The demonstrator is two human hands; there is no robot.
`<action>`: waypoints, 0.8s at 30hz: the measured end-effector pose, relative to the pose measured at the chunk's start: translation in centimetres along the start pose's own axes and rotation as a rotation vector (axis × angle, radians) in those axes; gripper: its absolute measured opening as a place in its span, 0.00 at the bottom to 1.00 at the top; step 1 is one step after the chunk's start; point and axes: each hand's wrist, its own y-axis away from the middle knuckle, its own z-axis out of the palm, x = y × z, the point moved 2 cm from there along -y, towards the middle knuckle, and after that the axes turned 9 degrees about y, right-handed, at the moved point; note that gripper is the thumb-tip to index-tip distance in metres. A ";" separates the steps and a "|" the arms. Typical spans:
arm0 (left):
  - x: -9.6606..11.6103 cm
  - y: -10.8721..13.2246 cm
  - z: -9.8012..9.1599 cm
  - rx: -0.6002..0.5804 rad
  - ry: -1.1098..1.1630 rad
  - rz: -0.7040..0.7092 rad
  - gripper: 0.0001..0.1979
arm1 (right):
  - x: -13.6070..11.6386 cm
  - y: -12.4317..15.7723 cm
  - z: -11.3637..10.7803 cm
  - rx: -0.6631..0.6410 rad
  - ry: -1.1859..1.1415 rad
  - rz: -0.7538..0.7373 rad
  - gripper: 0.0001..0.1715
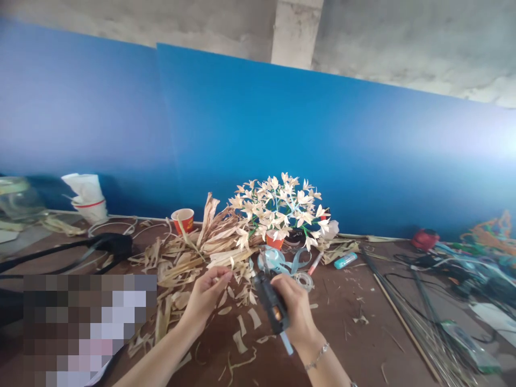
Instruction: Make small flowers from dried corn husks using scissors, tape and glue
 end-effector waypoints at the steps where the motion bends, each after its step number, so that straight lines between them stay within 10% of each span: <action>1: 0.0 0.0 -0.1 0.003 0.016 -0.012 0.16 | 0.7 0.2 -0.7 -0.008 0.090 0.104 0.04; 6: 0.9 0.0 -0.4 0.044 0.054 0.060 0.14 | 4.7 2.2 -2.5 -0.437 0.558 0.564 0.13; 12: 1.0 -0.2 -0.8 0.107 0.083 0.036 0.15 | 5.6 3.5 -2.6 -0.506 0.663 0.673 0.19; 18: 1.2 -0.1 -0.7 0.122 0.077 0.075 0.11 | -1.2 -0.6 -1.4 -0.274 0.560 0.252 0.13; 24: 1.3 -0.3 -0.9 0.117 0.041 0.126 0.10 | -7.3 -3.3 4.8 -0.497 0.294 -0.162 0.09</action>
